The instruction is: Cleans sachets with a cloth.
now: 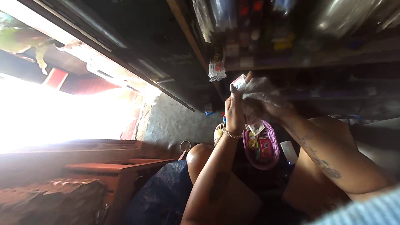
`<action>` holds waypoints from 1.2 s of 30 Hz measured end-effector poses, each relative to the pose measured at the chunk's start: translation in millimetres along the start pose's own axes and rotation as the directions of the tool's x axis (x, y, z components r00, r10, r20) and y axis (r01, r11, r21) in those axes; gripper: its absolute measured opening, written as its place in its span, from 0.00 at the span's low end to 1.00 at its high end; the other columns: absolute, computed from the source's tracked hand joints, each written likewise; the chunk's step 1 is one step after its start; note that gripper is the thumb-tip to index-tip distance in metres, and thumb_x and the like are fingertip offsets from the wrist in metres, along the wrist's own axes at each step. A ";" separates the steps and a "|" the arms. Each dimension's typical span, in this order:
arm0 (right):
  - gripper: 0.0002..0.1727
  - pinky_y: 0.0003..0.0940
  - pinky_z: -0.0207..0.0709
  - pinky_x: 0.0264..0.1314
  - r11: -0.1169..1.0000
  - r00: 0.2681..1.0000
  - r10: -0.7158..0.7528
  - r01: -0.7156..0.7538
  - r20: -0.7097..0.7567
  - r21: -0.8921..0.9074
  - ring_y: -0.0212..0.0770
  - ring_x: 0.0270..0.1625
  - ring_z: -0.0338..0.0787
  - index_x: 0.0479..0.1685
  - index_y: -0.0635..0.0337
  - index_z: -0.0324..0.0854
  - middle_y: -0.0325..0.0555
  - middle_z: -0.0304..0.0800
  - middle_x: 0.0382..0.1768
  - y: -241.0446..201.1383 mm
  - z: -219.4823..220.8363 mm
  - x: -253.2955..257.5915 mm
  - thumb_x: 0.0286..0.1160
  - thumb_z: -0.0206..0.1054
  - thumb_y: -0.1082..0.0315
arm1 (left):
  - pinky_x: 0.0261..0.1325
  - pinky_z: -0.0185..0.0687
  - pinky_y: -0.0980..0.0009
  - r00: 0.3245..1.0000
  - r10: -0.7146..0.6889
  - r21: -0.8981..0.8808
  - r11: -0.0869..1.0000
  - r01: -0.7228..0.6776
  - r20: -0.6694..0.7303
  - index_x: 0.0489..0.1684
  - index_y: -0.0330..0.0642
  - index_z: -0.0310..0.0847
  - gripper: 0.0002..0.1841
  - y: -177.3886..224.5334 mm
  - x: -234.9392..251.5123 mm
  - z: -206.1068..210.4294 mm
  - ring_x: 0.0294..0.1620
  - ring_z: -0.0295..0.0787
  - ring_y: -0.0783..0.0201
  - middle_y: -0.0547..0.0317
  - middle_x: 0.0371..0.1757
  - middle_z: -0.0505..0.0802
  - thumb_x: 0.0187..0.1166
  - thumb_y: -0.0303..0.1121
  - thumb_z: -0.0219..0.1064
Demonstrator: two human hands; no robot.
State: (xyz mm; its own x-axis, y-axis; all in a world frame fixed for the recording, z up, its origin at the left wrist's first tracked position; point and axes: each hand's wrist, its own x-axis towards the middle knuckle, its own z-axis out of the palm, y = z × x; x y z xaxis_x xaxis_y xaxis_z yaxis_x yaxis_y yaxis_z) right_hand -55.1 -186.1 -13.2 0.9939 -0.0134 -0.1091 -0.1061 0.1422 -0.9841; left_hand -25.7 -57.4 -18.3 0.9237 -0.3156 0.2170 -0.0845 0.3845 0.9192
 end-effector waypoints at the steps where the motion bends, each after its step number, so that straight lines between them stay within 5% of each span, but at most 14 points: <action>1: 0.12 0.17 0.80 0.50 0.993 0.993 0.106 -0.109 0.055 0.042 0.20 0.43 0.85 0.59 0.63 0.81 0.36 0.87 0.42 1.7 1.0 3.1 0.90 0.55 0.69 | 0.80 0.74 0.63 1.000 0.003 0.009 1.000 -0.003 -0.010 0.79 0.37 0.75 0.34 0.7 1.0 -0.2 0.78 0.79 0.63 0.54 0.78 0.84 0.95 0.50 0.30; 2: 0.16 0.15 0.79 0.49 0.973 0.970 0.202 -0.215 0.133 0.089 0.18 0.43 0.83 0.62 0.60 0.78 0.34 0.84 0.42 -0.8 2.0 4.5 0.95 0.46 0.65 | 0.80 0.74 0.64 1.000 0.001 0.004 1.000 -0.001 -0.029 0.78 0.37 0.75 0.34 1.3 0.8 0.8 0.78 0.79 0.64 0.55 0.78 0.84 0.95 0.50 0.29; 4: 0.15 0.15 0.80 0.46 0.962 0.962 0.235 -0.251 0.140 0.111 0.19 0.40 0.84 0.59 0.59 0.79 0.33 0.85 0.40 -5.5 1.7 2.4 0.94 0.48 0.65 | 0.82 0.72 0.65 0.998 -0.017 -0.015 1.000 0.017 -0.053 0.79 0.37 0.75 0.36 1.3 -1.1 3.3 0.79 0.77 0.65 0.56 0.78 0.84 0.95 0.51 0.27; 5: 0.10 0.18 0.81 0.45 0.979 0.983 0.163 -0.171 0.085 0.108 0.22 0.39 0.85 0.56 0.62 0.82 0.36 0.88 0.39 -3.7 0.4 0.5 0.88 0.58 0.70 | 0.83 0.71 0.65 0.999 -0.041 -0.018 0.999 0.041 -0.036 0.82 0.38 0.71 0.38 1.6 -2.5 3.7 0.82 0.75 0.65 0.56 0.80 0.82 0.94 0.54 0.23; 7: 0.17 0.24 0.85 0.52 0.995 0.998 -0.041 0.037 0.045 0.090 0.26 0.47 0.89 0.62 0.64 0.80 0.40 0.90 0.46 3.4 -3.1 1.0 0.75 0.70 0.74 | 0.84 0.69 0.63 0.998 -0.066 -0.005 0.998 0.066 -0.004 0.85 0.40 0.67 0.44 1.0 -5.2 4.4 0.84 0.72 0.64 0.56 0.84 0.78 0.89 0.60 0.17; 10: 0.24 0.23 0.81 0.61 0.978 0.981 -0.193 0.191 -0.013 -0.082 0.26 0.56 0.86 0.69 0.69 0.75 0.46 0.87 0.55 9.3 -5.2 4.6 0.74 0.71 0.71 | 0.85 0.68 0.61 0.997 -0.046 0.025 0.999 0.045 0.055 0.88 0.40 0.63 0.50 -2.5 -6.6 3.8 0.86 0.70 0.62 0.55 0.86 0.76 0.84 0.69 0.16; 14: 0.19 0.25 0.80 0.68 0.938 0.946 -0.321 0.314 -0.032 -0.148 0.27 0.60 0.86 0.68 0.69 0.78 0.47 0.88 0.59 9.5 -3.6 8.0 0.83 0.63 0.67 | 0.87 0.66 0.62 0.998 0.002 0.057 0.998 -0.005 0.062 0.89 0.39 0.60 0.43 -3.8 -6.5 6.3 0.86 0.70 0.64 0.56 0.85 0.76 0.89 0.63 0.24; 16: 0.20 0.26 0.82 0.66 0.962 0.963 -0.267 0.265 -0.030 -0.067 0.28 0.59 0.87 0.69 0.67 0.76 0.45 0.88 0.58 12.7 -3.6 7.5 0.83 0.64 0.67 | 0.83 0.71 0.66 0.998 0.028 0.096 0.995 -0.033 0.050 0.89 0.42 0.62 0.42 -5.6 -8.7 6.7 0.81 0.74 0.69 0.60 0.82 0.79 0.89 0.65 0.28; 21: 0.16 0.31 0.85 0.54 0.960 0.988 -0.138 0.117 -0.065 -0.256 0.32 0.48 0.89 0.59 0.66 0.82 0.48 0.90 0.47 3.8 -5.5 6.8 0.75 0.72 0.69 | 0.81 0.74 0.67 0.998 0.025 0.084 0.996 -0.029 0.057 0.88 0.45 0.62 0.51 -6.6 -11.5 7.5 0.81 0.74 0.71 0.65 0.83 0.79 0.77 0.77 0.30; 26: 0.24 0.26 0.78 0.71 0.946 0.958 -0.279 0.262 -0.066 -0.193 0.30 0.63 0.85 0.70 0.72 0.76 0.52 0.87 0.61 15.0 -6.4 4.1 0.79 0.68 0.68 | 0.86 0.69 0.63 0.998 0.050 0.122 0.991 -0.055 0.042 0.90 0.42 0.58 0.50 -9.9 -9.4 5.6 0.85 0.70 0.66 0.61 0.86 0.76 0.81 0.74 0.26; 30: 0.18 0.30 0.83 0.55 0.956 0.985 -0.159 0.137 -0.065 -0.261 0.32 0.50 0.88 0.62 0.67 0.80 0.49 0.88 0.49 9.5 -5.7 8.3 0.75 0.71 0.70 | 0.80 0.73 0.69 0.993 0.069 0.140 0.987 -0.082 0.100 0.90 0.43 0.58 0.50 -11.4 -11.5 5.0 0.82 0.73 0.72 0.65 0.86 0.75 0.79 0.75 0.30; 32: 0.16 0.31 0.84 0.55 0.916 0.966 -0.249 0.211 -0.072 -0.342 0.32 0.48 0.89 0.57 0.68 0.83 0.49 0.90 0.46 2.5 -4.7 6.4 0.74 0.73 0.69 | 0.71 0.81 0.74 0.994 0.067 0.170 0.982 -0.082 0.088 0.88 0.45 0.60 0.50 -11.1 -12.4 5.2 0.73 0.80 0.77 0.68 0.81 0.80 0.78 0.76 0.32; 33: 0.15 0.32 0.84 0.55 0.894 0.949 -0.308 0.261 -0.075 -0.364 0.33 0.47 0.89 0.55 0.69 0.84 0.49 0.91 0.45 1.0 -4.0 6.0 0.74 0.72 0.69 | 0.74 0.79 0.72 0.993 0.057 0.151 0.986 -0.072 0.103 0.89 0.45 0.59 0.49 -10.2 -12.3 3.6 0.74 0.79 0.76 0.68 0.81 0.80 0.79 0.75 0.33; 36: 0.20 0.28 0.82 0.63 0.898 0.931 -0.359 0.323 -0.071 -0.300 0.31 0.55 0.88 0.62 0.71 0.80 0.50 0.90 0.51 14.6 -7.7 6.9 0.74 0.70 0.67 | 0.61 0.88 0.71 1.000 0.009 0.116 0.993 -0.009 -0.002 0.76 0.46 0.70 0.47 -8.2 -12.9 6.4 0.59 0.88 0.76 0.70 0.59 0.92 0.76 0.77 0.35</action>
State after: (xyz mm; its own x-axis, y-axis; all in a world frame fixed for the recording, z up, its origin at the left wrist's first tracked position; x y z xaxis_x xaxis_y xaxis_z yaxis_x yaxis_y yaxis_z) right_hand -49.9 -191.7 -29.4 0.9611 -0.1342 0.2416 0.2172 -0.1736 -0.9606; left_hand -39.3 -61.9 -26.5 0.9237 -0.3105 0.2245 -0.1351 0.2844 0.9491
